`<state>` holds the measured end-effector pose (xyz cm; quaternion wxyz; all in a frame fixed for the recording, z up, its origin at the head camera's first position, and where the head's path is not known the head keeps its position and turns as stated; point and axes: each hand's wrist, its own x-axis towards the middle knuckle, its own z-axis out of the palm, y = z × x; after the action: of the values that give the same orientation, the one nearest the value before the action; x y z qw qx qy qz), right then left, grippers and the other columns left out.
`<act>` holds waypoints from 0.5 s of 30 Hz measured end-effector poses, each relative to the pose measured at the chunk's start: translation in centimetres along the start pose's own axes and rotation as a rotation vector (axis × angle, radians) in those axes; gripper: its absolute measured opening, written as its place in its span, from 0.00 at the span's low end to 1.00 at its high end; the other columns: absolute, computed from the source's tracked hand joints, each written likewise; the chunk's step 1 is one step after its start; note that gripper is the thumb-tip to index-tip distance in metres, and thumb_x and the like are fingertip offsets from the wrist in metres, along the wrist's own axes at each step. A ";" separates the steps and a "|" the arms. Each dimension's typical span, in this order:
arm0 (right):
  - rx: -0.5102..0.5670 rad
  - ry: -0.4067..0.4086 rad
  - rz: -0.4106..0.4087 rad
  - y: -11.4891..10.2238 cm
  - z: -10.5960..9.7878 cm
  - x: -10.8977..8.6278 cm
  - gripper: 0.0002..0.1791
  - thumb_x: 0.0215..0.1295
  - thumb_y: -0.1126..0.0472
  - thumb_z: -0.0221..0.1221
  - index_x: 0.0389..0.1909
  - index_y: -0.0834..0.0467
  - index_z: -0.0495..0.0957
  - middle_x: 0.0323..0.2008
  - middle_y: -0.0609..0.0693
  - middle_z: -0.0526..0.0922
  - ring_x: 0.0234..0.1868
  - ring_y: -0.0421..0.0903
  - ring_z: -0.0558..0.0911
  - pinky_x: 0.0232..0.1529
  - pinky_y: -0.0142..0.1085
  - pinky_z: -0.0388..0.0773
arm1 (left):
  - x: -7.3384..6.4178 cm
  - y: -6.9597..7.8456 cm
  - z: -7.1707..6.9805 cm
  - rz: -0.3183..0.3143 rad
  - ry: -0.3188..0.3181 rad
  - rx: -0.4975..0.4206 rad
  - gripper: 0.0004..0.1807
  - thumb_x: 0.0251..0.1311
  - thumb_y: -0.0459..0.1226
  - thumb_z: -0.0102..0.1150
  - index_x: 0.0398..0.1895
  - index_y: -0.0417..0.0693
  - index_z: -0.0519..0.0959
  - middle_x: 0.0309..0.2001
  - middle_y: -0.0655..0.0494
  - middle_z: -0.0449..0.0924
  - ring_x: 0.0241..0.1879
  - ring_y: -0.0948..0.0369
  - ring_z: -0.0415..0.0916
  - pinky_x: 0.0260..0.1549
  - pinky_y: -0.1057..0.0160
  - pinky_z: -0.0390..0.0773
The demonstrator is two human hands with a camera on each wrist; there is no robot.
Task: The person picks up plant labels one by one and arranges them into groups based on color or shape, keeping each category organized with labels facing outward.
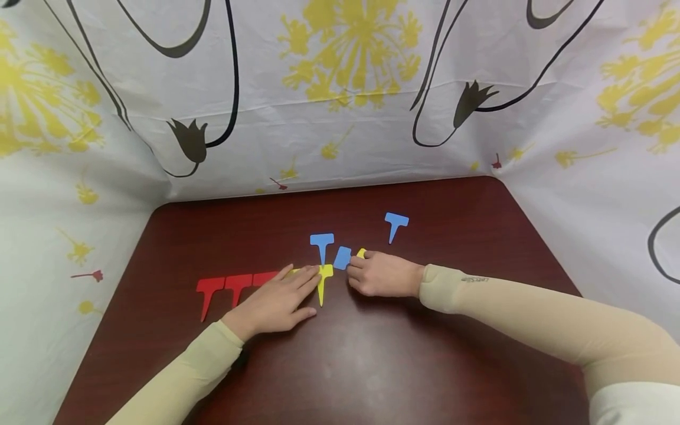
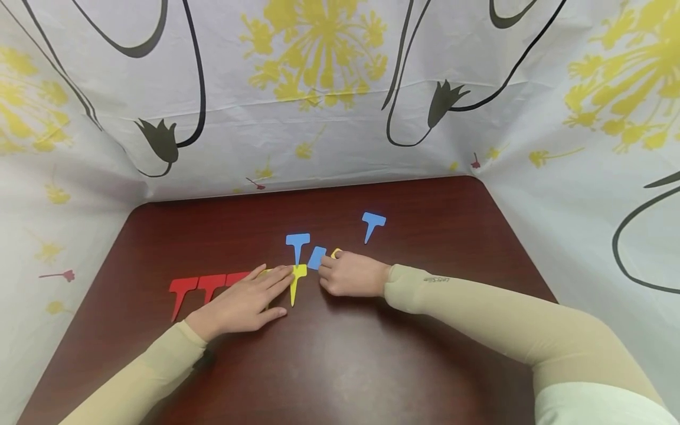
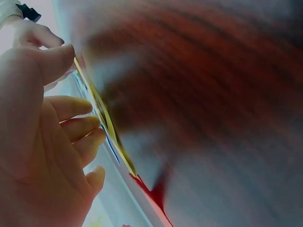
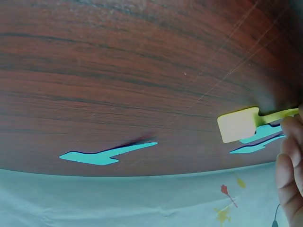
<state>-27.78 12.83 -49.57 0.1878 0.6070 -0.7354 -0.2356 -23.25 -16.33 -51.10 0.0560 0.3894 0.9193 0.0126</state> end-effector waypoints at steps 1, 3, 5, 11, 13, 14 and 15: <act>0.002 0.006 -0.005 0.0 0.0 0.1 0.05 0.64 0.67 0.65 0.37 0.54 0.83 0.34 0.49 0.78 0.39 0.44 0.76 0.36 0.35 0.80 | 0.0 0.0 0.0 0.002 -0.005 0.001 0.45 0.66 0.62 0.52 0.80 0.51 0.56 0.79 0.54 0.52 0.77 0.56 0.49 0.74 0.48 0.46; 0.011 0.023 -0.009 0.0 0.1 0.2 0.04 0.65 0.67 0.63 0.35 0.54 0.82 0.33 0.48 0.78 0.37 0.44 0.76 0.35 0.34 0.80 | 0.0 0.0 0.0 0.009 -0.011 -0.001 0.45 0.66 0.62 0.53 0.80 0.50 0.56 0.79 0.54 0.52 0.77 0.57 0.48 0.74 0.48 0.45; 0.030 0.049 -0.002 0.1 0.1 0.2 0.03 0.65 0.66 0.63 0.35 0.55 0.81 0.33 0.48 0.78 0.36 0.43 0.77 0.34 0.34 0.80 | 0.0 0.0 0.0 0.015 -0.017 -0.008 0.46 0.66 0.62 0.53 0.80 0.49 0.56 0.79 0.53 0.52 0.78 0.56 0.48 0.75 0.47 0.44; 0.226 0.205 0.147 1.1 -0.7 0.2 0.03 0.62 0.63 0.63 0.32 0.56 0.77 0.27 0.47 0.76 0.26 0.42 0.75 0.25 0.32 0.77 | 0.0 -0.1 0.0 0.033 -0.015 -0.013 0.46 0.65 0.61 0.55 0.79 0.48 0.57 0.79 0.53 0.52 0.78 0.56 0.48 0.75 0.47 0.43; 0.320 0.267 0.235 1.7 -1.1 0.3 0.05 0.60 0.64 0.62 0.29 0.55 0.75 0.24 0.46 0.73 0.22 0.41 0.72 0.20 0.31 0.73 | 0.0 -0.1 -0.1 0.038 -0.013 -0.016 0.46 0.65 0.61 0.55 0.79 0.47 0.57 0.79 0.52 0.53 0.77 0.56 0.49 0.75 0.47 0.43; 0.363 0.290 0.281 2.1 -1.3 0.3 0.05 0.59 0.64 0.63 0.29 0.55 0.75 0.23 0.45 0.72 0.22 0.40 0.71 0.19 0.31 0.71 | 0.0 -0.1 -0.2 0.038 -0.014 -0.018 0.46 0.65 0.61 0.55 0.79 0.47 0.57 0.79 0.52 0.53 0.77 0.56 0.49 0.75 0.47 0.44; 0.407 0.311 0.330 2.5 -1.5 0.4 0.05 0.59 0.65 0.62 0.29 0.54 0.75 0.23 0.44 0.72 0.21 0.39 0.70 0.18 0.30 0.69 | 0.0 -0.1 -0.2 0.038 -0.015 -0.021 0.46 0.64 0.60 0.56 0.79 0.47 0.57 0.79 0.52 0.53 0.77 0.55 0.49 0.74 0.47 0.44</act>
<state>-29.04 12.64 -46.86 0.2083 0.5333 -0.8186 0.0461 -23.38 -16.41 -50.90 0.0668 0.4062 0.9111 0.0202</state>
